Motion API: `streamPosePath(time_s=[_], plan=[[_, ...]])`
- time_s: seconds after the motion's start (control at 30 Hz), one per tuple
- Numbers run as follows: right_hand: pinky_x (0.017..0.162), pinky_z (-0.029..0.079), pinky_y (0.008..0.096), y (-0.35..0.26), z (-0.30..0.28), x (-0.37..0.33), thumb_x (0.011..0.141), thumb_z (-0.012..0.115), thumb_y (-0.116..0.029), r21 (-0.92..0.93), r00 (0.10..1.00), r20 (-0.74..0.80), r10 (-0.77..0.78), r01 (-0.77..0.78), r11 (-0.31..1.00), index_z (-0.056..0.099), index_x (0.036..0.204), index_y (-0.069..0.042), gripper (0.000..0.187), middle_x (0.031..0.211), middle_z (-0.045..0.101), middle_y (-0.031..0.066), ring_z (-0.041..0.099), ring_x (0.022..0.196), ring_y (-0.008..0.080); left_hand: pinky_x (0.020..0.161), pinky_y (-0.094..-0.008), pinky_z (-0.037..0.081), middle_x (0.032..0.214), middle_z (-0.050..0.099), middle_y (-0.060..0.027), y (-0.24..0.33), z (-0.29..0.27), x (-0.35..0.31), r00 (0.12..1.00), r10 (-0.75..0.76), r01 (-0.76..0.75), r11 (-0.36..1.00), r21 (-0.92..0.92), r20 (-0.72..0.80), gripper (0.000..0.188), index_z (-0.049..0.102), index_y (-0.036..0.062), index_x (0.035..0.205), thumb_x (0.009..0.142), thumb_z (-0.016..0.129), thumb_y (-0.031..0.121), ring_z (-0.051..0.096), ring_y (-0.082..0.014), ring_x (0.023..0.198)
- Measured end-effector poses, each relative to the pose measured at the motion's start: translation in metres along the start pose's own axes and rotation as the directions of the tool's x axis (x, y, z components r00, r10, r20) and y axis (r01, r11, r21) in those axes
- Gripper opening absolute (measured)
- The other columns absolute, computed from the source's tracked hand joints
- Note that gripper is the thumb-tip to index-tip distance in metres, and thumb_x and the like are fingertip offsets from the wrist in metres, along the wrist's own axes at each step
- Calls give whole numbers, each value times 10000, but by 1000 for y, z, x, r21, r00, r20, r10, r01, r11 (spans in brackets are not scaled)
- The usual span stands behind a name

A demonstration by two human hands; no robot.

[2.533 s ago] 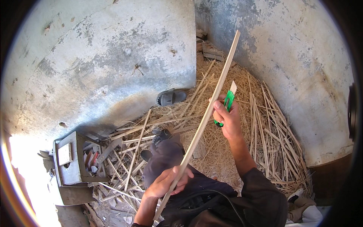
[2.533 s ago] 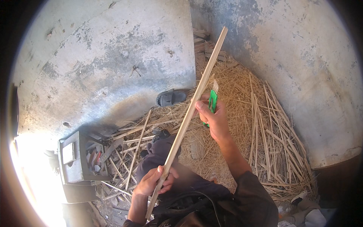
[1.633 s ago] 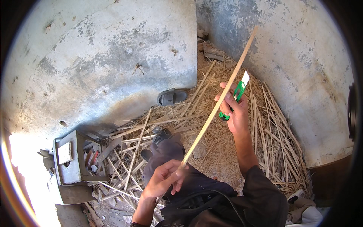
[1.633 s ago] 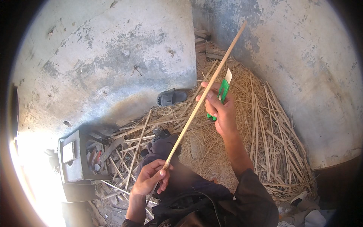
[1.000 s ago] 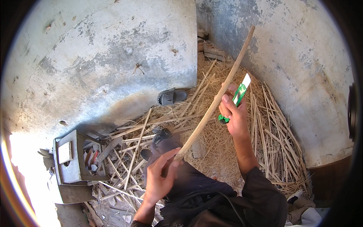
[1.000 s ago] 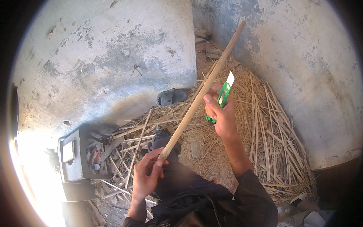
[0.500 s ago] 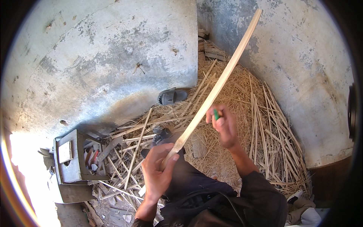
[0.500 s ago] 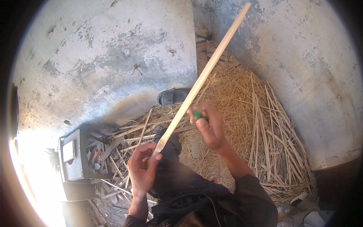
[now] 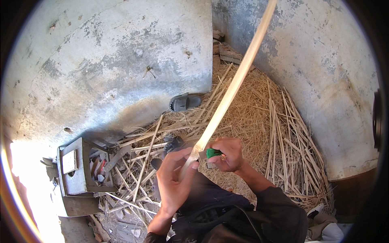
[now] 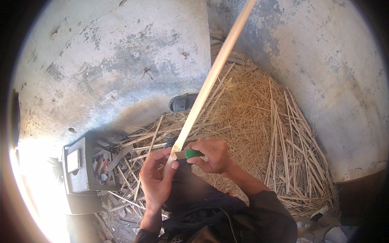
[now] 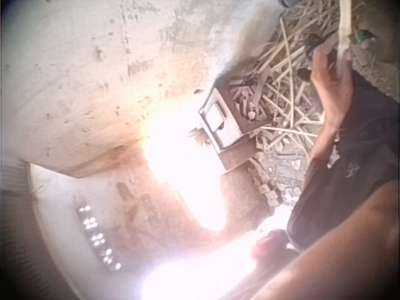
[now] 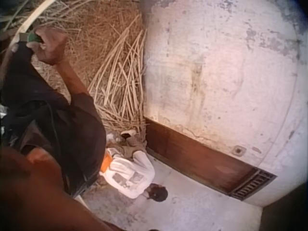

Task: The person sits on the ground and uses a green utility knife to shave thin strips from a long, light-colored wooden stick. They hold the stick with their left hand and scrape the blade along its length with their right hand, producing fine wood shavings that fall onto the straw-covered floor.

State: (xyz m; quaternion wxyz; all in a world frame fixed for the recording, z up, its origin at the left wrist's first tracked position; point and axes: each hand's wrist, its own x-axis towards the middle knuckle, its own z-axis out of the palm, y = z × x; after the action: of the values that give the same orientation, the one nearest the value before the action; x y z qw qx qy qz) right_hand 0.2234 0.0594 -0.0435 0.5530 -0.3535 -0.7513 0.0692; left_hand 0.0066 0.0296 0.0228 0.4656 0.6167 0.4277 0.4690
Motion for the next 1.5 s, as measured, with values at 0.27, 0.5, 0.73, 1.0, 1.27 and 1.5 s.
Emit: streamPosePath(time_s=[0.27, 0.5, 0.73, 1.0, 1.27, 1.5], plan=[[545, 509, 348, 0, 2, 3, 993, 795, -424, 1, 1000, -7, -11, 11, 1000, 748, 1040, -75, 355, 788, 718, 22, 690, 609, 210, 571, -205, 466, 1048, 717, -68, 5, -1, -2, 993, -113, 116, 986, -122, 27, 311, 632, -35, 1304, 1014, 743, -27, 620, -56, 733], [546, 507, 349, 0, -5, 6, 951, 837, -402, -1, 998, 40, -39, 39, 999, 767, 1055, -88, 338, 761, 701, 16, 682, 604, 204, 525, -193, 393, 913, 693, -61, 2, -2, -3, 995, -66, 80, 975, -207, 75, 238, 636, -34, 1264, 1078, 709, 96, 539, -29, 627], [549, 512, 348, -4, -5, 9, 901, 875, -353, -13, 999, 29, -31, 32, 999, 787, 1050, -94, 312, 760, 718, 14, 688, 603, 202, 775, -221, 519, 1058, 757, -84, -2, -8, -9, 986, -136, 157, 953, -259, 96, 209, 650, -72, 1277, 1087, 667, 13, 638, -68, 900], [547, 515, 344, -6, -9, 8, 880, 881, -341, -104, 997, 83, -2, 10, 995, 799, 1039, -112, 291, 763, 731, 4, 696, 608, 199, 509, -186, 380, 903, 663, -50, -5, -4, -11, 994, -113, 113, 969, -220, 12, 201, 660, -29, 1202, 1084, 715, 124, 518, -21, 628], [540, 494, 343, -6, -13, 12, 886, 874, -366, -157, 999, 43, -13, 19, 987, 802, 1046, -120, 302, 761, 736, 8, 688, 600, 199, 502, -184, 365, 914, 661, -58, -6, -7, -13, 987, -154, 161, 948, -273, 44, 206, 654, -34, 1211, 1089, 703, 125, 503, -17, 614], [541, 498, 337, -6, -15, 15, 893, 870, -373, -193, 998, 37, -41, 47, 980, 804, 1048, -117, 307, 793, 763, 6, 696, 605, 194, 484, -190, 350, 867, 649, -54, -9, -11, -13, 985, -156, 171, 942, -288, 75, 215, 651, -32, 1207, 1093, 700, 143, 482, -22, 568]])
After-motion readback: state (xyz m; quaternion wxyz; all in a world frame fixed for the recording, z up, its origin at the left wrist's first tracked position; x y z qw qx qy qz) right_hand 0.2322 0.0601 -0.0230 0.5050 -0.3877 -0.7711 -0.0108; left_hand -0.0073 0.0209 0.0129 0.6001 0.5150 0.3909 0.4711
